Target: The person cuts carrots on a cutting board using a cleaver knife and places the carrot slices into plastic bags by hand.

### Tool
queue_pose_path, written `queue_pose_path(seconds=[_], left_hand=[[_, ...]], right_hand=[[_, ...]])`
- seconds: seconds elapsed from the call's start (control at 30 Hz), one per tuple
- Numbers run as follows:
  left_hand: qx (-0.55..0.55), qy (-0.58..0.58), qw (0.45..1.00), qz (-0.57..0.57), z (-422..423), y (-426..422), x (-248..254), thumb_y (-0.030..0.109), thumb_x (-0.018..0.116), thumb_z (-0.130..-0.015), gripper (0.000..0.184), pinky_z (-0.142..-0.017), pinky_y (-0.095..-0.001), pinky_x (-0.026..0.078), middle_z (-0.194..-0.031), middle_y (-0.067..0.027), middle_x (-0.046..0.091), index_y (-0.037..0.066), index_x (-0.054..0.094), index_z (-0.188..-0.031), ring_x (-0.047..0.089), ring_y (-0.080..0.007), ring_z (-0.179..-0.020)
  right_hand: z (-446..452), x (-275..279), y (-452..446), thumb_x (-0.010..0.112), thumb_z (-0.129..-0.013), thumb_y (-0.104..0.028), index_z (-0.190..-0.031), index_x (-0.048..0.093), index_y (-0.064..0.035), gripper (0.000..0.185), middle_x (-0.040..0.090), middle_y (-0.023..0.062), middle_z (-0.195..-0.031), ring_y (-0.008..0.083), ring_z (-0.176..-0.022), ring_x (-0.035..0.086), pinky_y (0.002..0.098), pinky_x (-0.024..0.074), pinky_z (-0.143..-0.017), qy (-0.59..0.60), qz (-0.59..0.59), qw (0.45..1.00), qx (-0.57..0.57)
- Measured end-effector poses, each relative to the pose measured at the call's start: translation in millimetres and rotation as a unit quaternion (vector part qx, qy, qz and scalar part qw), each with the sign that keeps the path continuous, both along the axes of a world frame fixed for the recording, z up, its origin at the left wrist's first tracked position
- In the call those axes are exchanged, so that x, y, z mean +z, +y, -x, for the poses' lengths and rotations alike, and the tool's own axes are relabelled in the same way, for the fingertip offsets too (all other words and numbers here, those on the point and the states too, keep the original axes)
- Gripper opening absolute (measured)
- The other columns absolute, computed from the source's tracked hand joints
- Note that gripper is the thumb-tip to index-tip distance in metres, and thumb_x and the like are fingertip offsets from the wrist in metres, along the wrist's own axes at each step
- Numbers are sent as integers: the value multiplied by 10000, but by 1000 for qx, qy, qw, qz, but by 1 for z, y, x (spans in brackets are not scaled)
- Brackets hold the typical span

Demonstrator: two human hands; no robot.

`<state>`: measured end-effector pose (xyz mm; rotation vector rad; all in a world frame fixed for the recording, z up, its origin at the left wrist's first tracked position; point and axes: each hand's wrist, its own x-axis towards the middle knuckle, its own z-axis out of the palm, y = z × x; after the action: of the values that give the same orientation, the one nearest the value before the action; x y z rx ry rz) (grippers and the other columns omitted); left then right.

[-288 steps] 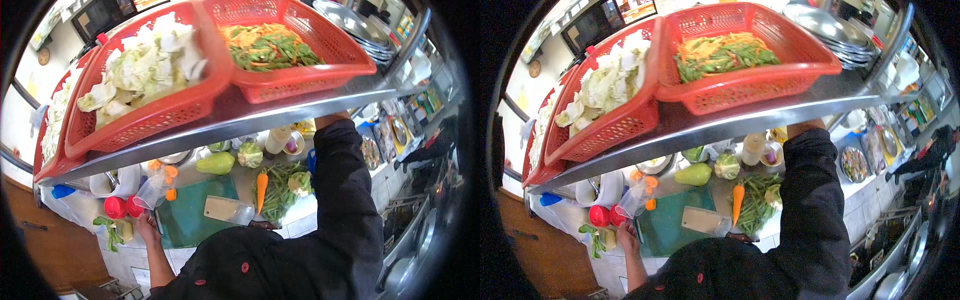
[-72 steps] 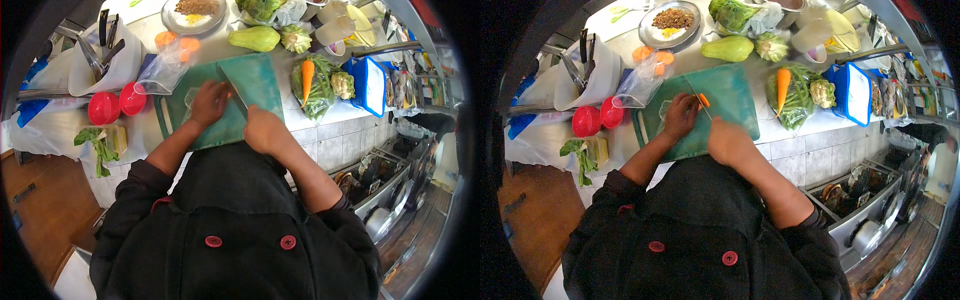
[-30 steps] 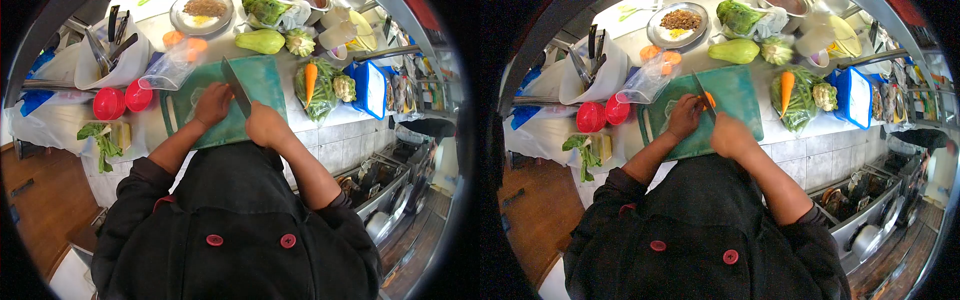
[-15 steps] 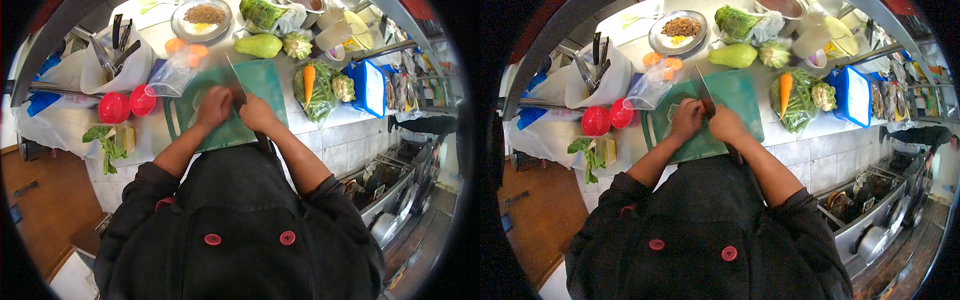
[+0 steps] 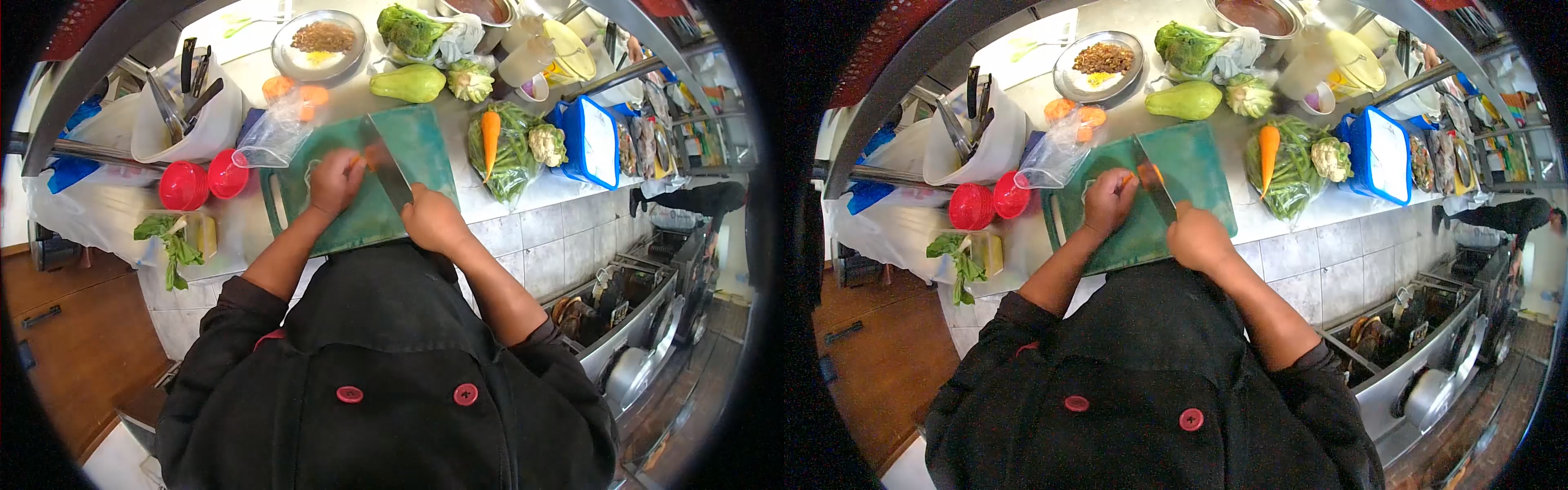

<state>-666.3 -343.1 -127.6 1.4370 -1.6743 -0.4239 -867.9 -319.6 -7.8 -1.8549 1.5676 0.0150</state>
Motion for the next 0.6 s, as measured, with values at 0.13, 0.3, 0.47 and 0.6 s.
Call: queue_pose_path(seconds=[0.13,0.3,0.47,0.6], left_hand=[[6,23,1000,10,3,2,-5,166,647,-857,152,-651,-401,491,-829,-147,625,50,646,-956,610,-318,-744],[-10,44,999,-24,-2,4,-8,158,636,-860,182,-730,-389,501,-921,-161,628,39,642,-998,613,-329,-840],[-38,48,998,35,-2,2,-1,173,641,-861,183,-843,-406,485,-985,-180,608,27,619,-969,591,-365,-936],[-34,61,997,20,0,5,-2,172,655,-852,195,-854,-412,486,-994,-181,611,28,613,-978,593,-367,-950]], right_hand=[[0,-6,3,497,-872,-163,-1041,552,51,278,653,304,-879,466,-870,637,525,500,-812,-4,4,1000,8],[1,1,8,504,-869,-155,-1021,550,52,261,654,303,-853,461,-856,641,521,503,-802,1,-5,1000,20],[2,16,12,510,-864,-145,-1006,546,56,249,656,296,-839,455,-842,645,517,506,-786,16,-2,1000,25],[-1,25,15,519,-860,-134,-1010,543,56,243,660,283,-832,445,-832,651,513,509,-783,28,1,999,33]])
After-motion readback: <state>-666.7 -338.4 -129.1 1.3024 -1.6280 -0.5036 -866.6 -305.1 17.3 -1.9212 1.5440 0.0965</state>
